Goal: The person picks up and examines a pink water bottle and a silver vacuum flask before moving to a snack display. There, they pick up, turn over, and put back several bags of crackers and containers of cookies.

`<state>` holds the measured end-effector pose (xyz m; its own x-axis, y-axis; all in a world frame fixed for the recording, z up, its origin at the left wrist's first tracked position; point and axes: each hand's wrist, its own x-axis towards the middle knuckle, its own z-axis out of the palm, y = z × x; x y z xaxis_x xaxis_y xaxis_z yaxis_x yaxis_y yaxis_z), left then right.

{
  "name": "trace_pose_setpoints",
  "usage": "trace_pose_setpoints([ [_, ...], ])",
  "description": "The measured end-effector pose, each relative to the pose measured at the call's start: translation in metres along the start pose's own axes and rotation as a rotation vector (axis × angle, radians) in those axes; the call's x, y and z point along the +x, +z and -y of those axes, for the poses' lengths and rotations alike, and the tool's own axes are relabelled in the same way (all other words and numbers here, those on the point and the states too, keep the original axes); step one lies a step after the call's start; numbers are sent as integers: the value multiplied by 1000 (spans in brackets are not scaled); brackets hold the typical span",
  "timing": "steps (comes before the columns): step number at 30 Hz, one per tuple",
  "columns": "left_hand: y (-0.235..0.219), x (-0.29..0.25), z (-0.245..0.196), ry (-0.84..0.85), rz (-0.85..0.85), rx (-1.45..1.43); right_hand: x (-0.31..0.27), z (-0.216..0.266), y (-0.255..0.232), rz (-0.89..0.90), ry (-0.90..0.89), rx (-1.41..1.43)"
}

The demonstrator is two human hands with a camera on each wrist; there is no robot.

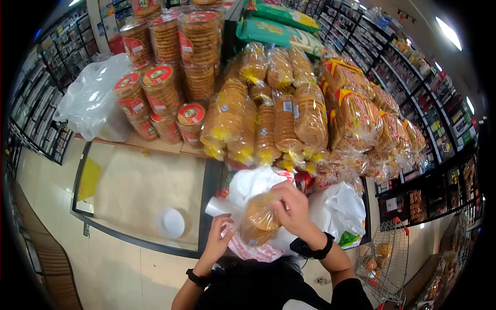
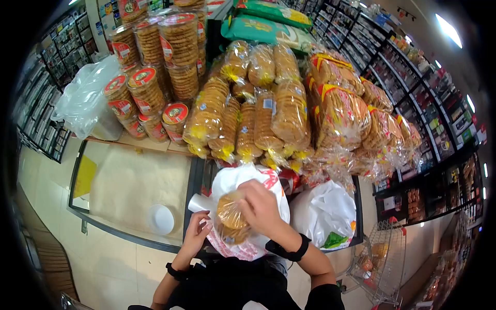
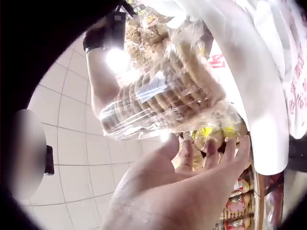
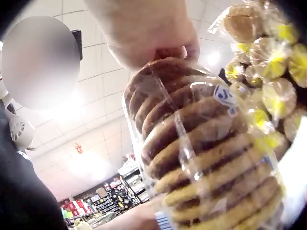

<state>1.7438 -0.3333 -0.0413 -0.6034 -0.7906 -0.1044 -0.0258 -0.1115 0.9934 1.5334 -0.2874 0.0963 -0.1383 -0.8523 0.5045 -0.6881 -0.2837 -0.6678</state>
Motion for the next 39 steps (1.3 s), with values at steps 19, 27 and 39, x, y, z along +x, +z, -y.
trace_pose_setpoints([
  [19, -28, -4, 33, -29, -124, -186, 76, -134, 82, -356, -276, -884],
  [27, -23, 7, 23, -40, -63, -32, 80, -104, 82, -270, -60, -823],
  [39, -7, -5, 17, -31, -21, 158, 64, -105, 74, -245, 117, -624],
])
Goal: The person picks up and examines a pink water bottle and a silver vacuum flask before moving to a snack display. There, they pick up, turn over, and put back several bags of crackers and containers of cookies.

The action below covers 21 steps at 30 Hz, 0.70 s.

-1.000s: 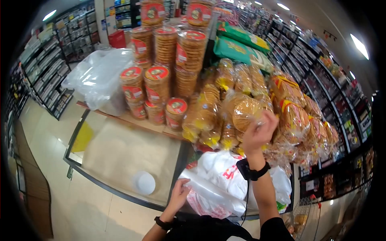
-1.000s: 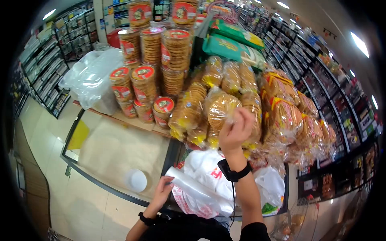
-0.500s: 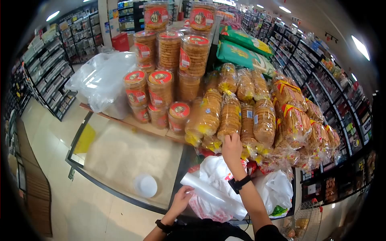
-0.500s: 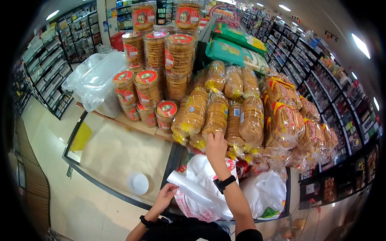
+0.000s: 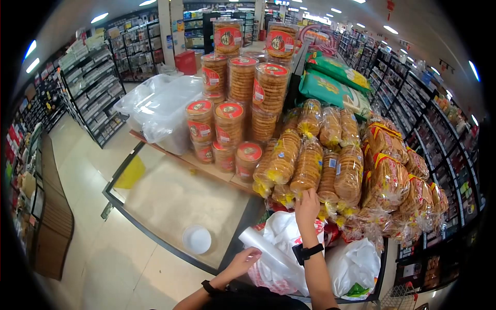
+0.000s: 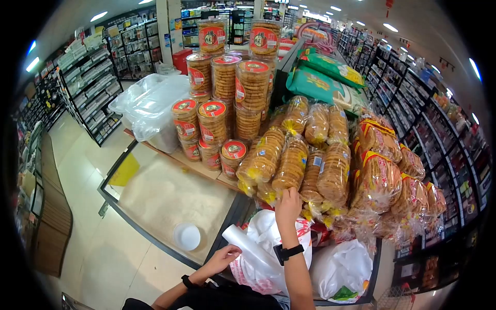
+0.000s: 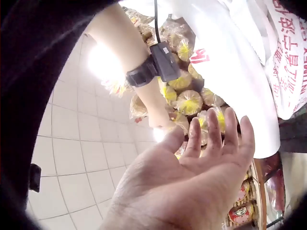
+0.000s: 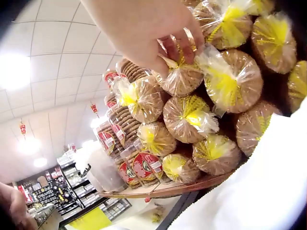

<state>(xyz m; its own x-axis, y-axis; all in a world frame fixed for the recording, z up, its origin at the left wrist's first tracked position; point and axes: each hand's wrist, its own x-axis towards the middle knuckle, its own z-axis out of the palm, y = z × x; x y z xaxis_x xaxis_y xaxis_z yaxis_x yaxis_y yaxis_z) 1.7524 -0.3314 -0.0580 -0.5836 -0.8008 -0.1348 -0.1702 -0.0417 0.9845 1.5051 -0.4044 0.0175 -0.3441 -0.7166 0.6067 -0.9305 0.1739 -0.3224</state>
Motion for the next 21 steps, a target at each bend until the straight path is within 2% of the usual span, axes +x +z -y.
trace_pose_setpoints([
  [7, -16, -2, 0, 74, -107, 11, -4, -10, -6, 80, 40, 93],
  [10, -48, 13, -42, 70, -171, 127, -2, -20, -23, 246, 18, 195],
  [12, -68, 36, -65, 97, -277, 90, -8, -25, -41, 222, -20, 277],
  [15, -104, 80, -95, 233, -388, 233, -27, -24, -68, 238, -15, 452],
  [17, -128, 121, -105, 361, -530, 359, -44, -24, -97, 363, 84, 618],
  [18, -143, 147, -103, 436, -601, 456, -54, -22, -112, 344, 101, 599],
  [20, -176, 197, -102, 457, -639, 493, -72, -28, -132, 260, 157, 647],
  [21, -179, 209, -113, 427, -711, 519, -86, -42, -131, 248, 240, 653],
])
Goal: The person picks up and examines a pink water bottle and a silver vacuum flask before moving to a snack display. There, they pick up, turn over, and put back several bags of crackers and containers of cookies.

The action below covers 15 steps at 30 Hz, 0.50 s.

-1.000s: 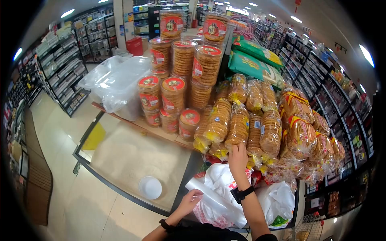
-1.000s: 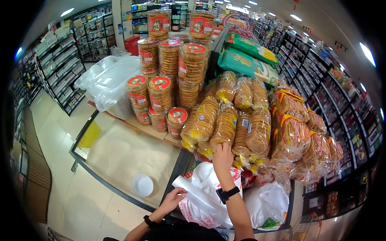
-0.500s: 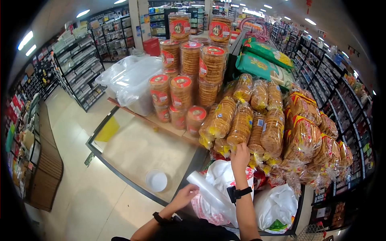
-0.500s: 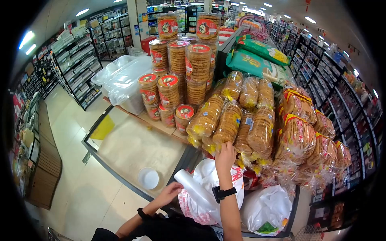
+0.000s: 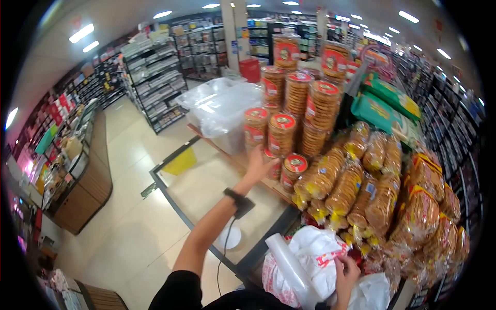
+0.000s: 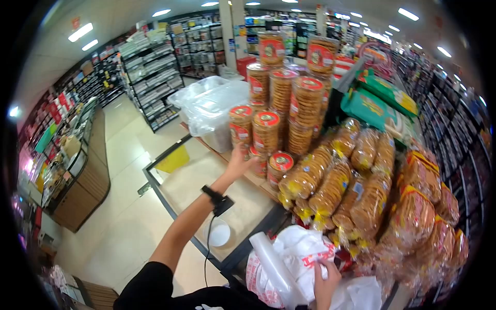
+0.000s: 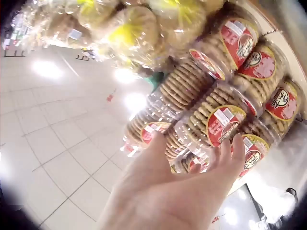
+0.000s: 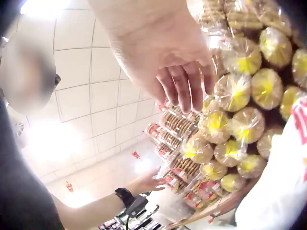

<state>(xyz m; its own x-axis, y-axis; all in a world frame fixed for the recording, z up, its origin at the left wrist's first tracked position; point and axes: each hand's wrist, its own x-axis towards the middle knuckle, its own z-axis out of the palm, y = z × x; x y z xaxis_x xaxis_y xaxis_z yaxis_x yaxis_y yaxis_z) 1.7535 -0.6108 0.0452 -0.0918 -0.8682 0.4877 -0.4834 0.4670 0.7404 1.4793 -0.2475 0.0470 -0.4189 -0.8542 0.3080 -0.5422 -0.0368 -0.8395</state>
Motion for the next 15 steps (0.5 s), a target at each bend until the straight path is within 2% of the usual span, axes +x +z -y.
trace_pose_setpoints([
  [1, 4, 15, -6, -30, -52, 46, -6, -9, -11, -11, -31, -86],
  [2, 5, 27, -11, -59, -101, 85, -16, -35, -12, -96, 28, 77],
  [4, 12, 44, -19, -61, -206, 102, -17, 28, -41, -32, 443, -102],
  [5, 24, 54, -24, -58, -246, 97, -17, 22, -45, -78, 407, -82],
  [7, 38, 68, -29, -159, -256, 62, -25, 1, -54, -180, 330, -45],
  [9, 54, 70, -35, -259, -301, 116, -26, -13, -57, -188, 334, -68],
  [13, 74, 80, -22, -294, -343, 145, -16, -24, -47, -215, 405, 101],
  [15, 81, 80, -21, -261, -404, 171, -7, -16, -39, -237, 387, 35],
])
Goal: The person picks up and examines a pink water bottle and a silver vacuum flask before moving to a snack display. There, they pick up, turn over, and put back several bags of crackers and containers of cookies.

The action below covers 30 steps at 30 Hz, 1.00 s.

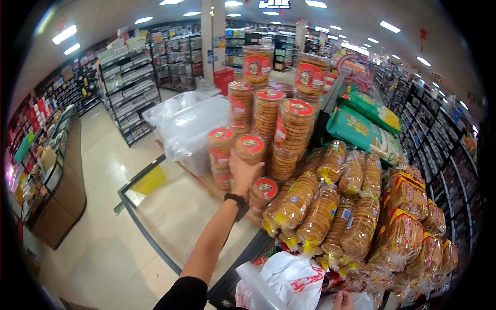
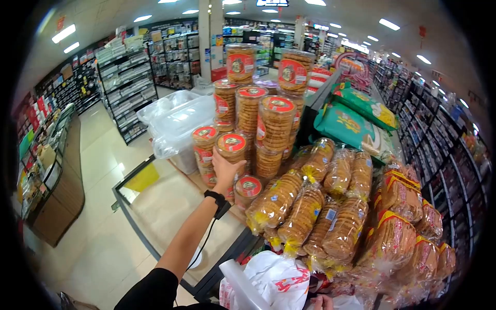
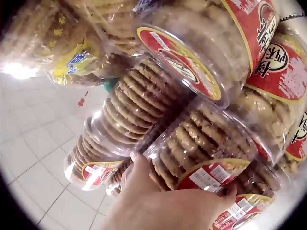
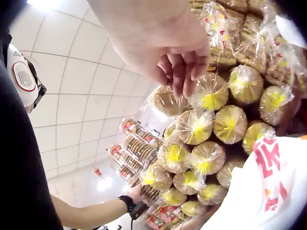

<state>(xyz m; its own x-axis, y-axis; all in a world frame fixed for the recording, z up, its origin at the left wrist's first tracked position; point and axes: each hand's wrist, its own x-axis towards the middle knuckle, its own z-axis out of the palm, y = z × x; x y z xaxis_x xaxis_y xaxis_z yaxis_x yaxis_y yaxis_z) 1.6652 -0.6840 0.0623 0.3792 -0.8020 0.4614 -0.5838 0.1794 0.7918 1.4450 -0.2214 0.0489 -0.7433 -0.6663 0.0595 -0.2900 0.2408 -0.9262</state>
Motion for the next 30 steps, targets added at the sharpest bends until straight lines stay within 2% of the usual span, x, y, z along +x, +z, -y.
trace_pose_setpoints([
  [2, 7, -2, 8, 95, -79, -72, 2, 8, 7, 3, 42, -3],
  [3, 11, -2, 11, 83, -92, -80, 5, -5, 9, 9, -14, -18],
  [5, 10, -3, 8, 61, -116, -83, 4, 1, 17, 14, -11, 69],
  [8, 2, -5, 8, 99, -105, -248, -2, 11, 29, -7, -3, 206],
  [10, -1, -12, 13, 157, -116, -239, -6, 23, 29, 14, 2, 269],
  [12, -3, -21, 24, 156, -83, -392, -8, 20, 30, 35, 7, 358],
  [14, -28, -44, 16, 25, -32, -491, -7, 14, 33, 10, -14, 433],
  [15, -38, -57, 14, 26, -98, -407, -9, 21, 32, 57, -59, 394],
  [18, -68, -85, 26, -390, 158, -1094, -8, 26, 34, 132, -114, 319],
  [20, -100, -112, 14, -442, 254, -1259, -7, 29, 43, 241, -109, 357],
  [21, -117, -123, 6, -465, 303, -1344, -8, 39, 46, 277, -152, 288],
  [24, -161, -154, -11, -408, 286, -1259, -11, 59, 58, 345, -366, 104],
  [27, -196, -177, -35, -205, 342, -1285, -13, 72, 66, 447, -426, 78],
  [30, -225, -203, -65, -212, 561, -1230, -19, 86, 69, 540, -465, 177],
])
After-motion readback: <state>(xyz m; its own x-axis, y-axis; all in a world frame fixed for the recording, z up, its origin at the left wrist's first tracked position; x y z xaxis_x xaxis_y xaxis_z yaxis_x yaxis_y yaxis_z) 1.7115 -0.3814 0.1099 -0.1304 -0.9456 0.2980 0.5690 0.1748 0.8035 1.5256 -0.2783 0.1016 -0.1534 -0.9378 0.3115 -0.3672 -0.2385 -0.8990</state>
